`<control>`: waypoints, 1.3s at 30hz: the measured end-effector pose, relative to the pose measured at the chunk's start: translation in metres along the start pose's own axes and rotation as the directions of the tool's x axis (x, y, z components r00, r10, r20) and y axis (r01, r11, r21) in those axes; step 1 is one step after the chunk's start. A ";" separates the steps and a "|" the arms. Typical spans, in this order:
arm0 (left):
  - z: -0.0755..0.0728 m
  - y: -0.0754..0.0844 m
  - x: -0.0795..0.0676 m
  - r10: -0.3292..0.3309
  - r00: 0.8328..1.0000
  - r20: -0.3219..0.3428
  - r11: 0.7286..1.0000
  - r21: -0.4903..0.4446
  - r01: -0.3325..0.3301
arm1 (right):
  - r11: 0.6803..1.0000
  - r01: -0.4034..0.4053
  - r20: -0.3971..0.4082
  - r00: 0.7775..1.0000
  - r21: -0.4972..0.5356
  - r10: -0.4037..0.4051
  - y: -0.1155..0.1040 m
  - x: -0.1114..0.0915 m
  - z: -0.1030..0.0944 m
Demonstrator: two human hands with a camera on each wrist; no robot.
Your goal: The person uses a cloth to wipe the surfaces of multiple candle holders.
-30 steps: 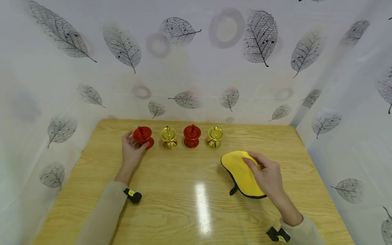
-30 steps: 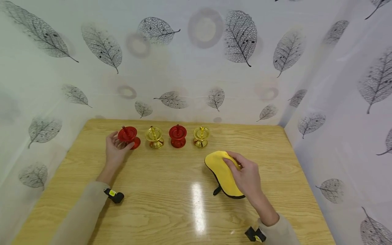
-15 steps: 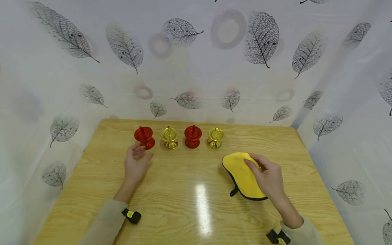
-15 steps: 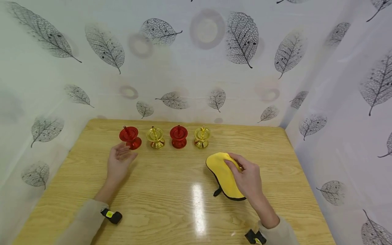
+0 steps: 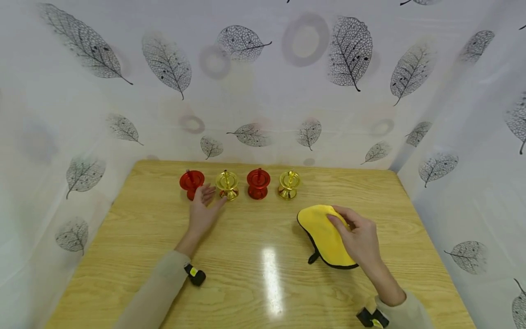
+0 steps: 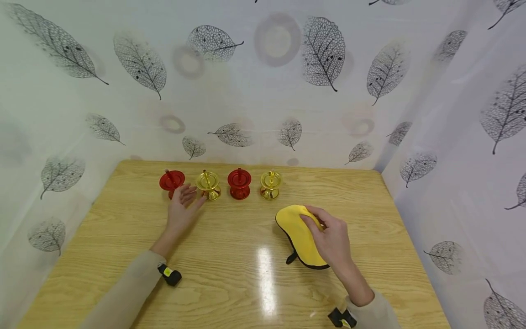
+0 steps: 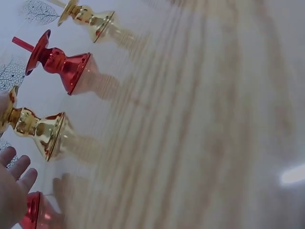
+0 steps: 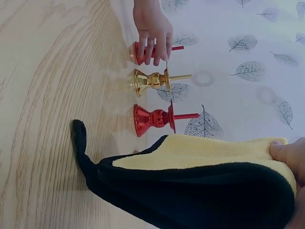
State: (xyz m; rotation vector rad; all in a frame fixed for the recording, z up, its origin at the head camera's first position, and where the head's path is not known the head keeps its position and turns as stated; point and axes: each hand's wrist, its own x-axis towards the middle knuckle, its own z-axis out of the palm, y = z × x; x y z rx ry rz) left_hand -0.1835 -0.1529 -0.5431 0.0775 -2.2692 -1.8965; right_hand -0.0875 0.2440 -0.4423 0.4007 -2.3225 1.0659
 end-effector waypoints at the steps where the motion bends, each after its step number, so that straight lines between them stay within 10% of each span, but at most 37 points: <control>1: 0.002 0.000 0.002 0.006 1.000 -0.004 1.000 0.011 -0.006 | 1.000 -0.002 0.000 1.000 -0.001 0.002 0.000 0.000 0.000; 14: 0.020 -0.007 0.019 0.039 0.998 -0.053 0.993 0.116 -0.033 | 1.000 -0.009 0.003 1.000 0.008 0.009 0.001 -0.002 0.001; 39: 0.028 -0.002 0.025 -0.001 0.999 -0.052 1.000 -0.022 0.000 | 0.999 -0.009 0.005 1.000 -0.037 0.009 0.003 0.000 -0.001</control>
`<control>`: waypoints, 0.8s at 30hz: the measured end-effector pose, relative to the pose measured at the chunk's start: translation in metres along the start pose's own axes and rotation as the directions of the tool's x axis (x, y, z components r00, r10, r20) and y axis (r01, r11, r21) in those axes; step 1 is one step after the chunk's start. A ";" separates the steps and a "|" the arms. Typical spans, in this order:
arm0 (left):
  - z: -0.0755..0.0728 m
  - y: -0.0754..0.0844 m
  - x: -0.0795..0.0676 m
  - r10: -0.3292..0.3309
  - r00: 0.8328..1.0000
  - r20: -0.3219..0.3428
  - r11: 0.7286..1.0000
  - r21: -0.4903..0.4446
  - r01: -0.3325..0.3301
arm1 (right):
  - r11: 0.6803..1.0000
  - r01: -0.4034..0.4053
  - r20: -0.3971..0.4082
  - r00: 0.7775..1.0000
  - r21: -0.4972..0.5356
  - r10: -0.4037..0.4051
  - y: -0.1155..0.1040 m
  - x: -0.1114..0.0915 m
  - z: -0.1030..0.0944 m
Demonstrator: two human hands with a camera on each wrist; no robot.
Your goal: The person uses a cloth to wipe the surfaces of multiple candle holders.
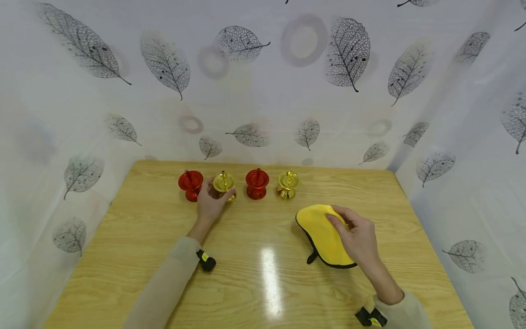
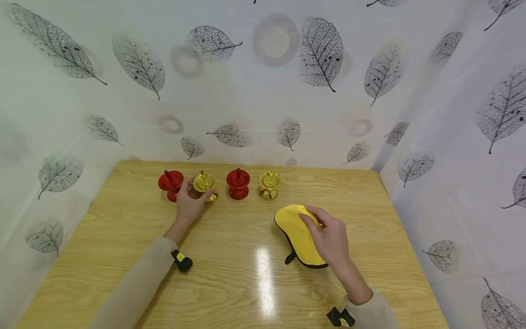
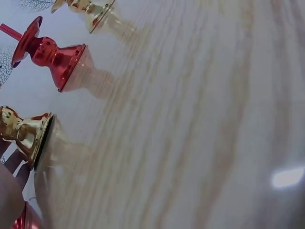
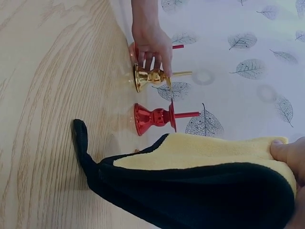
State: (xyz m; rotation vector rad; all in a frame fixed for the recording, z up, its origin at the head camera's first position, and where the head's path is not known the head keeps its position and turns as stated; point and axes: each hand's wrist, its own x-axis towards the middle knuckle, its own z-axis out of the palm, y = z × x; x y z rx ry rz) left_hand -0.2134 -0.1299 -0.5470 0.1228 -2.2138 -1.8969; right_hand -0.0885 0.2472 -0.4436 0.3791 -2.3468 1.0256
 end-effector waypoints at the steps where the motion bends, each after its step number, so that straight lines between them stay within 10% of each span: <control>1: -0.001 0.001 -0.001 0.001 1.000 -0.002 1.000 0.014 -0.001 | 1.000 -0.003 0.002 1.000 0.003 0.003 0.000 0.000 0.000; 15: -0.010 0.028 -0.031 0.095 0.994 0.058 0.983 0.150 -0.103 | 0.997 -0.021 0.009 1.000 0.078 0.020 -0.002 0.002 0.002; 24: -0.014 0.056 -0.056 0.271 0.947 0.174 0.919 0.245 -0.309 | 0.991 -0.045 0.024 0.999 0.124 0.043 -0.004 0.004 0.001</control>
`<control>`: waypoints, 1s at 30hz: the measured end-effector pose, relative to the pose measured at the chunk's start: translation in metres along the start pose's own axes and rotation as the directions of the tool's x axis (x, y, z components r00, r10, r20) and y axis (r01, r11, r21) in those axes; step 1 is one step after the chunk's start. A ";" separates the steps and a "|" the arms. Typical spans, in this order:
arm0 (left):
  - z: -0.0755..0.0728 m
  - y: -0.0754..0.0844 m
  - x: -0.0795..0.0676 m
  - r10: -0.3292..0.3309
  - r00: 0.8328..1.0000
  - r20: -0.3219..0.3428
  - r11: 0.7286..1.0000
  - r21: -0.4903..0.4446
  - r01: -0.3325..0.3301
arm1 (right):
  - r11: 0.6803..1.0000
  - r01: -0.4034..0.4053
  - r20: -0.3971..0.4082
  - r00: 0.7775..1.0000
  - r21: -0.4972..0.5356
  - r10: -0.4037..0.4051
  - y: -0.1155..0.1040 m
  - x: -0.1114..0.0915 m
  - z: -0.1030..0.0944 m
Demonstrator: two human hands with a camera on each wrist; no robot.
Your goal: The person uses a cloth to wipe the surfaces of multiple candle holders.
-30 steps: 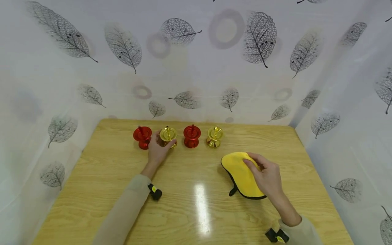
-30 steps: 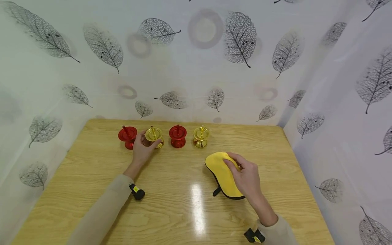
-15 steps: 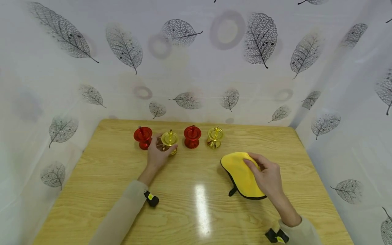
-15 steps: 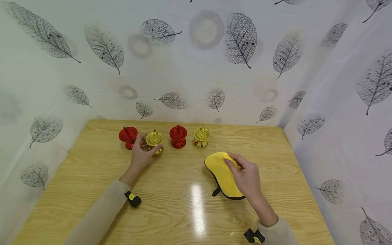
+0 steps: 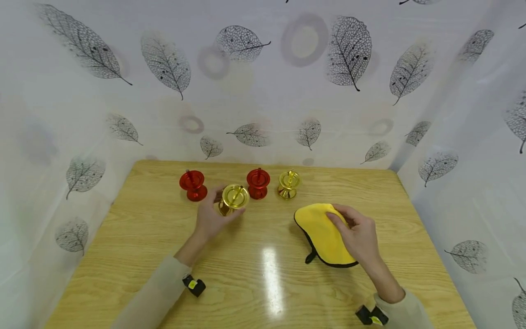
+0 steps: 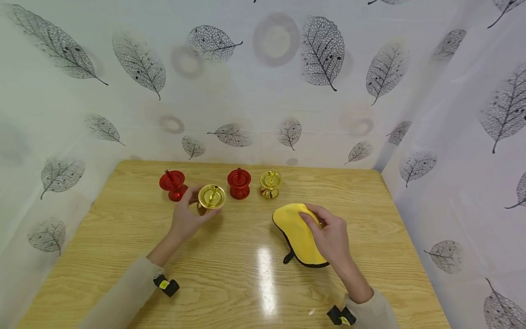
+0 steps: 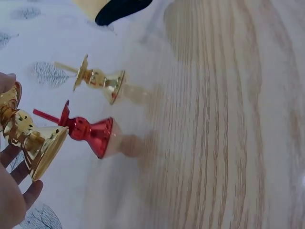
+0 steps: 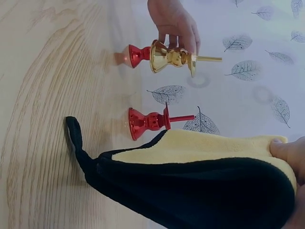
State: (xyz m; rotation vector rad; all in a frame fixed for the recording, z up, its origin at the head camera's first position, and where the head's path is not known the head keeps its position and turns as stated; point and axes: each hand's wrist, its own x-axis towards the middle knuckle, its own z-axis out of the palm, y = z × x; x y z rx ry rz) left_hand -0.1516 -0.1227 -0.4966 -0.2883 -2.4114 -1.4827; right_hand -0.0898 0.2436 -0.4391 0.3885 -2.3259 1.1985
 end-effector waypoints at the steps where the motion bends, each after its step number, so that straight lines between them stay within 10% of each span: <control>1: 0.000 0.003 -0.002 0.024 1.000 0.008 1.000 0.013 -0.024 | 1.000 -0.005 0.004 1.000 0.010 0.005 0.000 0.000 0.000; 18: 0.007 0.050 -0.019 0.342 0.932 0.121 0.934 0.065 -0.351 | 0.979 -0.120 0.111 0.988 0.164 0.102 -0.018 0.008 0.014; 30: 0.016 0.073 -0.025 0.419 0.879 0.226 0.876 0.154 -0.457 | 0.918 -0.236 0.300 0.944 0.317 0.139 -0.036 0.018 0.025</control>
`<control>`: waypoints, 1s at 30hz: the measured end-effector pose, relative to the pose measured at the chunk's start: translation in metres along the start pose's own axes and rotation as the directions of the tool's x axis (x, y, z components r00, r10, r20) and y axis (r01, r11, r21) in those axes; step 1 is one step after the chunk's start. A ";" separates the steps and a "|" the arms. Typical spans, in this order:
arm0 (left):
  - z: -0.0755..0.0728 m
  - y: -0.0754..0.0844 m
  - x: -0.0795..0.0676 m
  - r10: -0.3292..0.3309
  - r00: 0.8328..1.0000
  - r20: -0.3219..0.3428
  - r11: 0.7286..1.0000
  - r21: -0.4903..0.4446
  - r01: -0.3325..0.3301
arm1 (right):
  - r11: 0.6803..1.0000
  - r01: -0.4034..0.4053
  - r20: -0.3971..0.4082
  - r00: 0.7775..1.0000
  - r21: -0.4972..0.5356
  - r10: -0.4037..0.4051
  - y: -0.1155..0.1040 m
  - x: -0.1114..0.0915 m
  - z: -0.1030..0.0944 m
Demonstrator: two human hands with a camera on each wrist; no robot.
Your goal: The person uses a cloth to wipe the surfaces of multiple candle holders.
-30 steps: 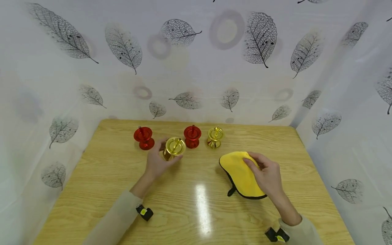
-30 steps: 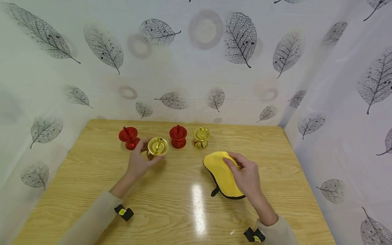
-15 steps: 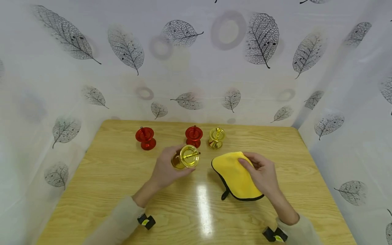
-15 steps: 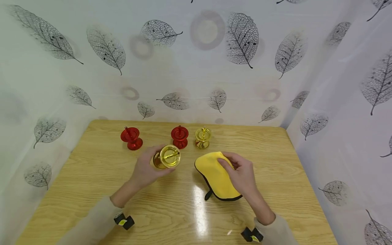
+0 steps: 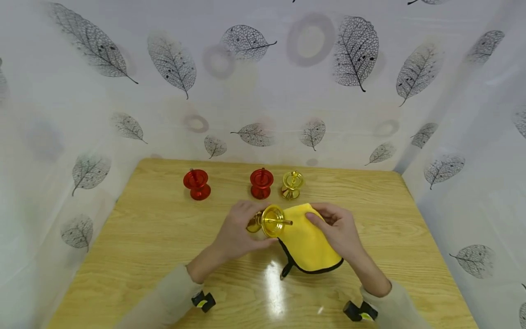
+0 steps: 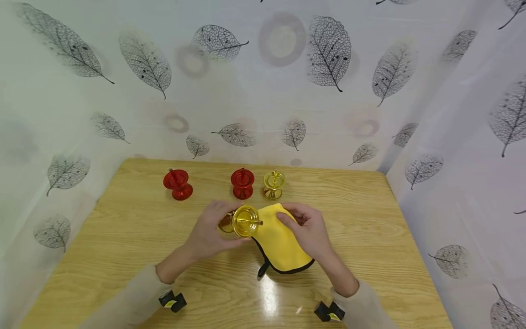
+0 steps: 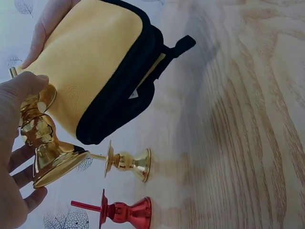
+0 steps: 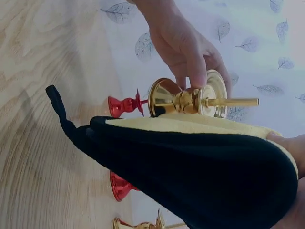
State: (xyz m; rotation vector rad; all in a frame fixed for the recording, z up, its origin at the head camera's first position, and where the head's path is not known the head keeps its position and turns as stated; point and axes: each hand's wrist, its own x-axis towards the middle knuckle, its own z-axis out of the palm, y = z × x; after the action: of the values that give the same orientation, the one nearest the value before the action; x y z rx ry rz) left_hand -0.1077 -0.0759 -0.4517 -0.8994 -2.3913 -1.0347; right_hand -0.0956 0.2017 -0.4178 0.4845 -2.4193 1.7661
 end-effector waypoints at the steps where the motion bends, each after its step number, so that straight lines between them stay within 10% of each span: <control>1: 0.001 0.001 0.000 0.003 1.000 0.004 1.000 0.009 -0.003 | 1.000 -0.009 0.011 1.000 0.011 0.009 -0.001 0.001 0.001; 15: 0.006 0.008 0.003 0.085 0.996 0.000 0.995 0.047 -0.084 | 0.954 -0.257 0.215 0.951 0.157 0.221 -0.007 0.007 0.005; 30: 0.014 0.010 -0.001 0.122 0.993 -0.003 0.990 0.078 -0.122 | 0.951 -0.292 0.338 0.909 0.099 0.244 -0.013 0.012 0.010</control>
State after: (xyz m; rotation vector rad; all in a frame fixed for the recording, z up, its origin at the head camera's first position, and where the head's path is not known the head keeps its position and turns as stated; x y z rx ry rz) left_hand -0.1016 -0.0609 -0.4564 -0.9981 -2.3209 -0.8920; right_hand -0.1021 0.1866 -0.4063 0.5102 -2.6969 2.1422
